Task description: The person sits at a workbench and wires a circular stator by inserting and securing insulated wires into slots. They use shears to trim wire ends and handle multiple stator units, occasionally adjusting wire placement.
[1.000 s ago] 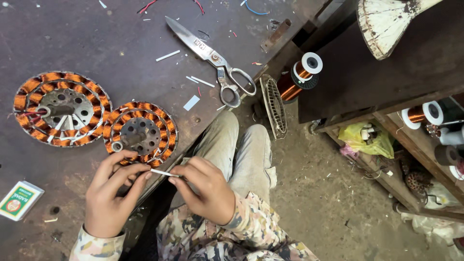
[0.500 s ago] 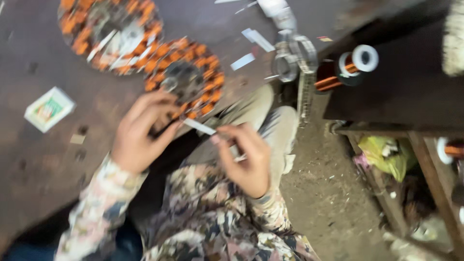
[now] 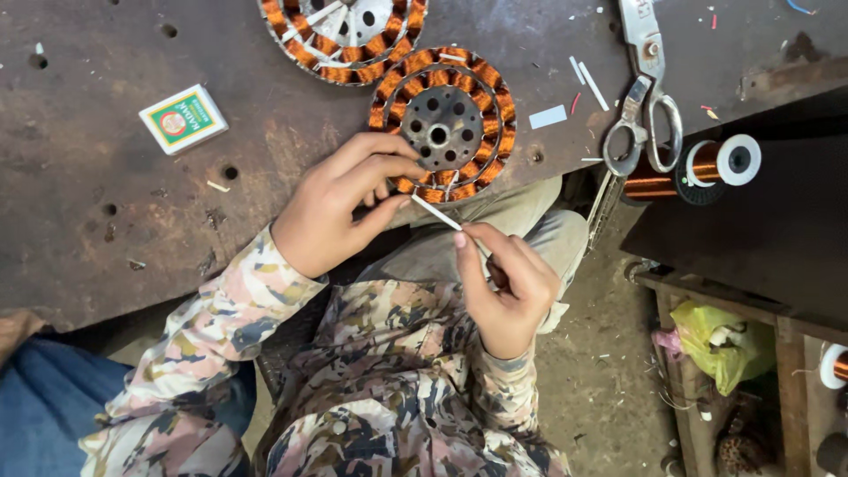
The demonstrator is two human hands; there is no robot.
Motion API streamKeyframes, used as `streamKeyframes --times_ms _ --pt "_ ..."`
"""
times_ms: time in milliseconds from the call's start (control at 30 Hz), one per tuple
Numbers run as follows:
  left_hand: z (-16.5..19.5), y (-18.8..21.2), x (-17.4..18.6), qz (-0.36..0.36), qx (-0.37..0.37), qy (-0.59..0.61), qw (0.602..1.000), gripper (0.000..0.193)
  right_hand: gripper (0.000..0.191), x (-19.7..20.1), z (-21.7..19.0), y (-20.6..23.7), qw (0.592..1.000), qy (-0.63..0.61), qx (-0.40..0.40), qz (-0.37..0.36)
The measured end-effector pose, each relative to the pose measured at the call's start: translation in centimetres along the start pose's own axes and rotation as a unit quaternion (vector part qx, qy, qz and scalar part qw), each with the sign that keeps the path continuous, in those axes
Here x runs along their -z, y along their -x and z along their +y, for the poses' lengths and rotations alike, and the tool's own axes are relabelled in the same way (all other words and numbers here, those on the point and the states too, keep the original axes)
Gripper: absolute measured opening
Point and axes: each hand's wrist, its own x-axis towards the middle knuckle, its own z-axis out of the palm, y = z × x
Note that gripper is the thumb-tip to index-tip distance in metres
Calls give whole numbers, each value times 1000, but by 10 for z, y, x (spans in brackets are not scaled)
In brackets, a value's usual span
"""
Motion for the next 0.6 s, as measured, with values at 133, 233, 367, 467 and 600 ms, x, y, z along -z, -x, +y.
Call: streamKeyframes --times_ms 133,233,367,467,600 --pt "1 0 -2 18 -31 -52 998 28 13 8 4 -8 996 -36 60 -47" --pt "9 -2 -8 16 -13 -90 996 26 15 29 10 -20 988 -37 106 -110" --pt "20 -6 -16 24 -2 -123 992 29 17 76 14 -9 984 72 131 -95" --pt "24 -8 -22 18 1 -161 987 33 20 92 21 4 985 106 75 -112" --pt "25 -11 -31 35 -69 -209 975 35 25 79 28 11 989 41 103 -99"
